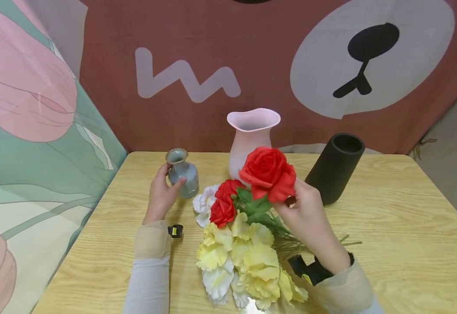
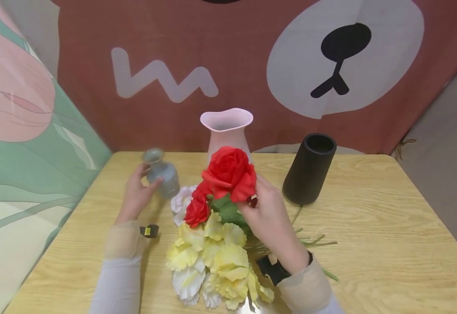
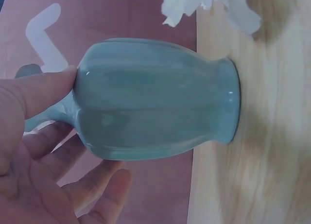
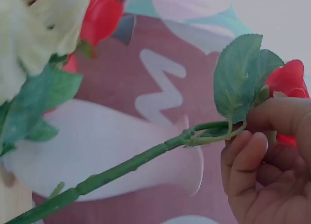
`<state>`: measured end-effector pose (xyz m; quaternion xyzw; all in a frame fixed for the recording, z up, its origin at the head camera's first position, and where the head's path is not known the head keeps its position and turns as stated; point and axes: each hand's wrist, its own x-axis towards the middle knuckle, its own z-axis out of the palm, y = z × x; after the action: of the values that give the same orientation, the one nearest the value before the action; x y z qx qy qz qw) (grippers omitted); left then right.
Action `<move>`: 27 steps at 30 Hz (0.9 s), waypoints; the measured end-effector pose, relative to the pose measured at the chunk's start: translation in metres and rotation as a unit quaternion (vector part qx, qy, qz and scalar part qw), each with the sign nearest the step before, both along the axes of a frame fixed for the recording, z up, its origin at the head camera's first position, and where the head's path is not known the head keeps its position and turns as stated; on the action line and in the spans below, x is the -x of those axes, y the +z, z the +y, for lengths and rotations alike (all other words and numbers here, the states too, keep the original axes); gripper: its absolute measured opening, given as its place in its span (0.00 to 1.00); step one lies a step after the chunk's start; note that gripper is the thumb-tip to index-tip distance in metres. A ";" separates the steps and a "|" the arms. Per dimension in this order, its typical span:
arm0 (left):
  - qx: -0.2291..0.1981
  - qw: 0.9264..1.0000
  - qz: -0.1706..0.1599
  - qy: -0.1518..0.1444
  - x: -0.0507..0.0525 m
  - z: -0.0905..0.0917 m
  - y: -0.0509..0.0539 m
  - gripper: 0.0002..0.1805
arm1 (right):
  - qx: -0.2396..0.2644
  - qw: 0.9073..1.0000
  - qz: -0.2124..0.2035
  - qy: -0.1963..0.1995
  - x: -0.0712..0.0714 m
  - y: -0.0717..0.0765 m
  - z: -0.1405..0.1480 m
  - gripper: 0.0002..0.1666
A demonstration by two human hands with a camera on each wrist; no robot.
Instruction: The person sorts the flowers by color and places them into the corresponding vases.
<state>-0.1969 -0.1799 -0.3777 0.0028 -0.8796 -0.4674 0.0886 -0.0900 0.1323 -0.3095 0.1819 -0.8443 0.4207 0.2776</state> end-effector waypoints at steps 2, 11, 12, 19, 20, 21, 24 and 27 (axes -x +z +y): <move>0.000 1.000 -0.001 0.000 0.000 0.000 0.000 0.34 | 0.011 1.000 0.007 0.012 -0.001 0.005 -0.003 0.19; 0.001 1.000 -0.005 0.002 -0.001 0.000 -0.003 0.35 | 0.023 0.998 0.025 0.054 -0.007 0.020 -0.008 0.20; 0.001 1.000 -0.007 0.002 -0.001 0.000 -0.003 0.35 | 0.023 0.998 0.028 0.059 -0.008 0.021 -0.009 0.18; 0.000 1.000 -0.017 -0.001 -0.003 -0.001 -0.002 0.35 | 0.039 0.994 0.059 0.080 -0.010 0.029 -0.011 0.14; 0.001 1.000 -0.017 -0.001 -0.004 -0.001 -0.002 0.35 | 0.042 0.994 0.061 0.080 -0.011 0.031 -0.012 0.15; 0.002 1.000 -0.017 -0.001 -0.004 -0.001 -0.002 0.35 | 0.044 0.994 0.061 0.081 -0.012 0.033 -0.012 0.15; 0.007 1.000 -0.014 0.000 -0.004 0.000 -0.002 0.35 | 0.049 0.993 0.059 0.085 -0.015 0.038 -0.013 0.18; 0.009 1.000 -0.010 0.001 -0.004 0.001 -0.003 0.35 | 0.051 0.993 0.066 0.088 -0.017 0.043 -0.015 0.20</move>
<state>-0.1925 -0.1791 -0.3804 0.0071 -0.8848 -0.4589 0.0805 -0.0730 0.1171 -0.2668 0.2686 -0.7826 0.4728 0.3030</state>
